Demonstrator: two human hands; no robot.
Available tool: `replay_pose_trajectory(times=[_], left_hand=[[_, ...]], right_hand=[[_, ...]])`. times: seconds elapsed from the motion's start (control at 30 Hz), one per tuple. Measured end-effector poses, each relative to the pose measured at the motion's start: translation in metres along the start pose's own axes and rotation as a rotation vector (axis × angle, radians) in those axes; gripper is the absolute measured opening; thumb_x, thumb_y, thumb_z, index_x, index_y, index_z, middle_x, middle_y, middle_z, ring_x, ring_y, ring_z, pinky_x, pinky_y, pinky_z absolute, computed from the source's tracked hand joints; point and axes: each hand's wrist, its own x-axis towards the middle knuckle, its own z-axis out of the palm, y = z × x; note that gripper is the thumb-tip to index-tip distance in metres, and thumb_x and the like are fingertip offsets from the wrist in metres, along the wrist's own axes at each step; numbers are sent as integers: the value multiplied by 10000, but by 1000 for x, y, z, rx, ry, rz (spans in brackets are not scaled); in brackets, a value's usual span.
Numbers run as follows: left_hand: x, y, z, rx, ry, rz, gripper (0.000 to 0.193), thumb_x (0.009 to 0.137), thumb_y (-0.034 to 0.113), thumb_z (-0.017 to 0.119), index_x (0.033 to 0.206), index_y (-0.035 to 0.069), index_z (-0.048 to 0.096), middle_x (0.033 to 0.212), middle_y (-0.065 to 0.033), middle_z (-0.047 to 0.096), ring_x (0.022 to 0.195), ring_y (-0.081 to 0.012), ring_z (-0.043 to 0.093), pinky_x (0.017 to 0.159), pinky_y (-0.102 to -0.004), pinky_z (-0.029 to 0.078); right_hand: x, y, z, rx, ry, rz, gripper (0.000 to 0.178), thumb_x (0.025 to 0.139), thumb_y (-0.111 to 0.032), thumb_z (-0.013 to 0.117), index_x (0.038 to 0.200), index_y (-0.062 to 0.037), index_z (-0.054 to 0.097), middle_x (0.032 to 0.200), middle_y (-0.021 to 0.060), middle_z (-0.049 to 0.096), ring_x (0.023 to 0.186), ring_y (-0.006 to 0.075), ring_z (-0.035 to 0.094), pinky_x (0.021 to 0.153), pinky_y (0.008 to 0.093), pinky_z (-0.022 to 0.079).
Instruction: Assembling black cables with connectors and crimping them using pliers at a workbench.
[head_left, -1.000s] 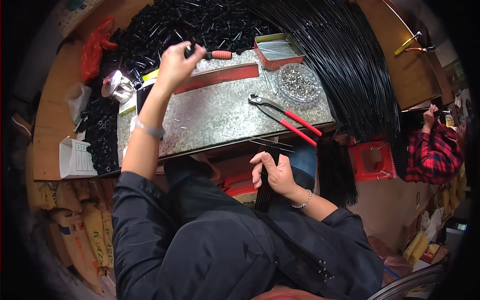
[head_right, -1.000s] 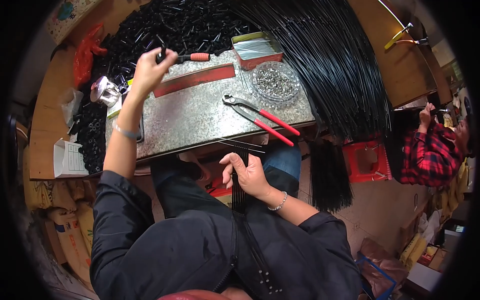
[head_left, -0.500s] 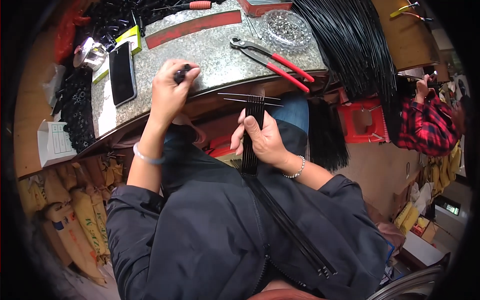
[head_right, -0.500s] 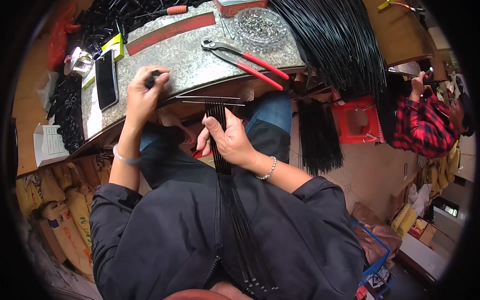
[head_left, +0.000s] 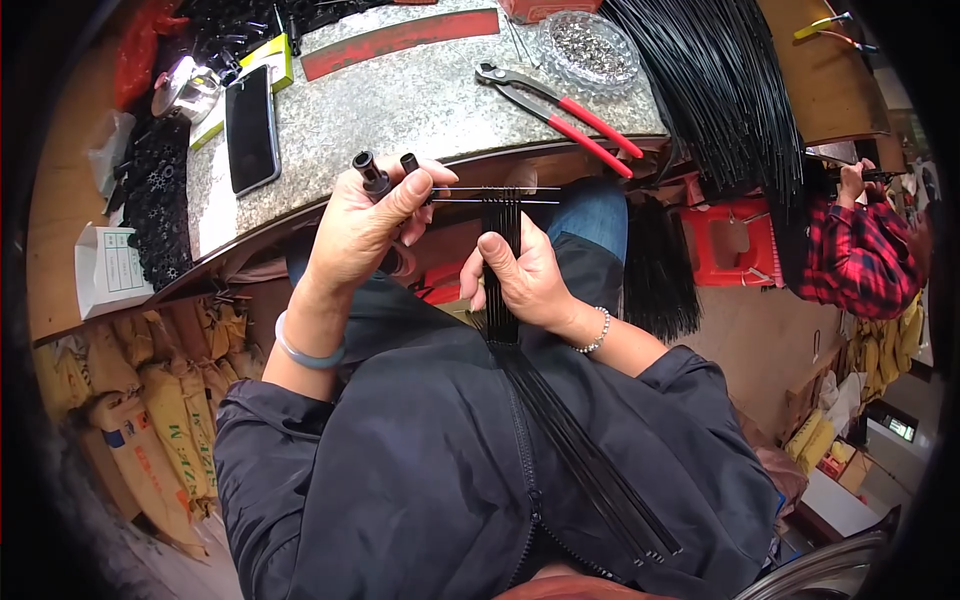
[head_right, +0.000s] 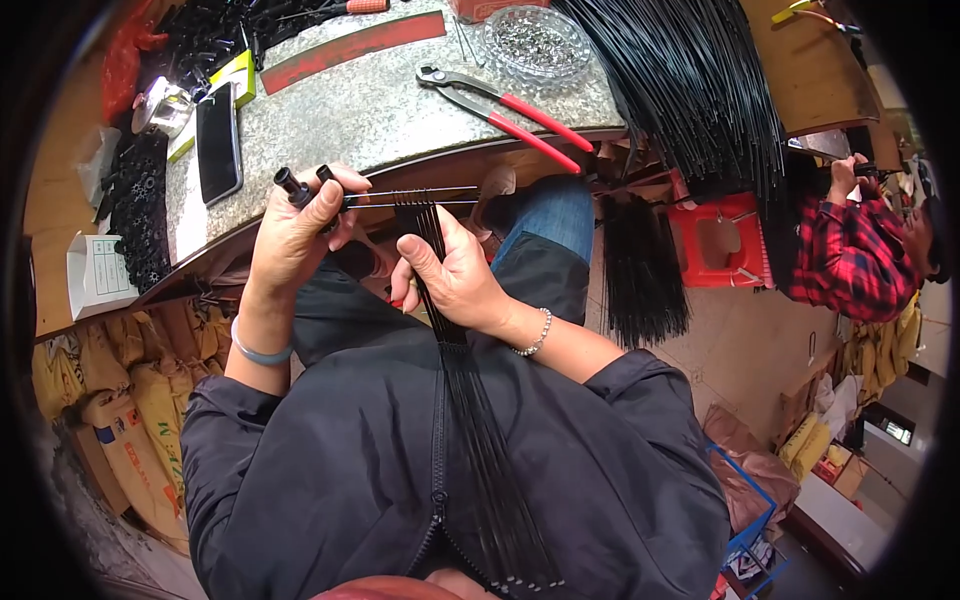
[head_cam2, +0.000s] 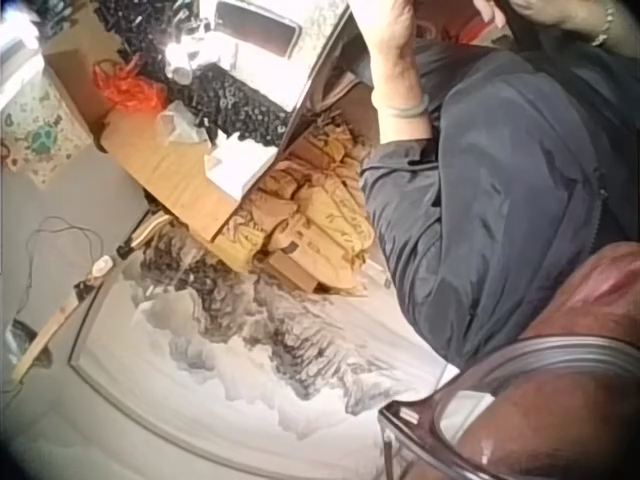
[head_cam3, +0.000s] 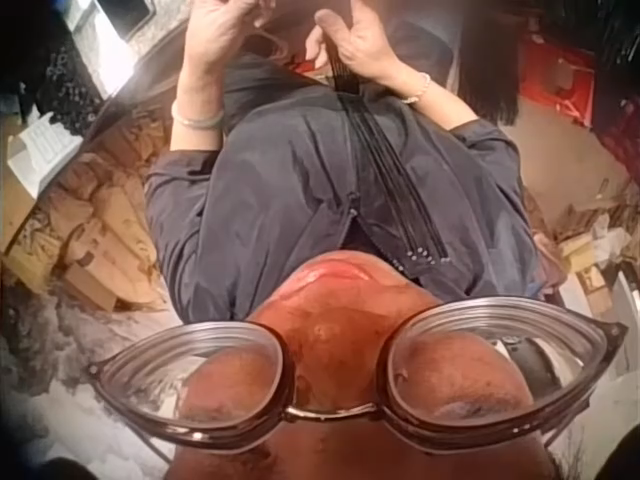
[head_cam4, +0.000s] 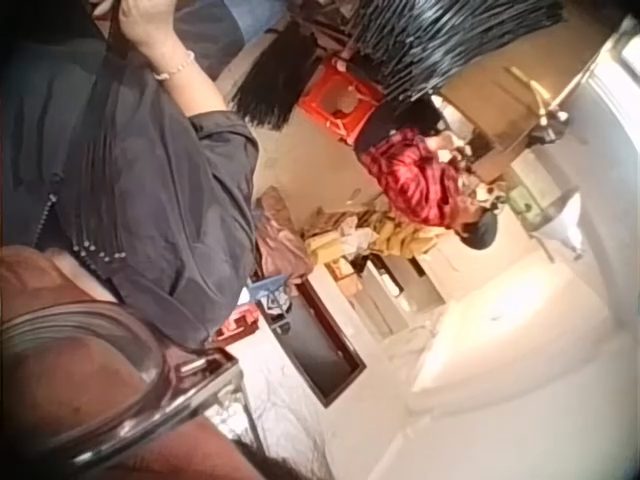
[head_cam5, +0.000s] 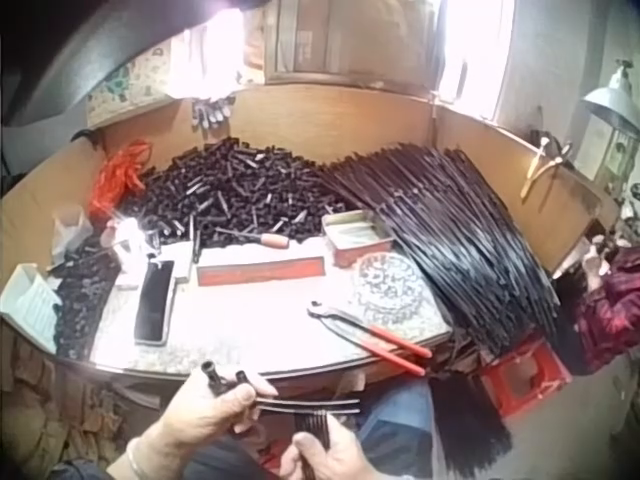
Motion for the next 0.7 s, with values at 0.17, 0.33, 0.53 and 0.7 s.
replay_pose_trajectory(times=[0.17,0.33,0.53,0.7], left_hand=[[0,-5,-1,-213,-8,-27,383,886,298,571,1048,-49,573,837,-56,565,661,-84,487,496,-181,359],[5,-13,4,-394,35,-56,313,868,278,605,978,-12,559,871,-94,602,635,-60,454,521,-168,382],[9,-17,14,-441,14,-61,290,864,276,612,935,-2,568,896,-102,606,637,-61,468,521,-164,389],[9,-18,12,-402,10,-90,334,878,242,596,1064,-35,565,911,-96,613,668,-59,515,516,-160,416]], right_hand=[[1,1,-1,16,-4,-11,352,921,-386,453,981,-54,354,629,126,593,477,130,560,466,212,458],[1,2,-1,14,-6,1,347,923,-385,449,982,-51,373,640,128,601,483,128,566,470,209,463],[1,3,0,38,-6,-5,345,924,-384,447,987,-51,384,654,131,609,498,133,578,478,213,471],[0,3,0,34,-12,0,345,924,-380,448,989,-48,387,660,134,612,505,138,585,481,216,474]])
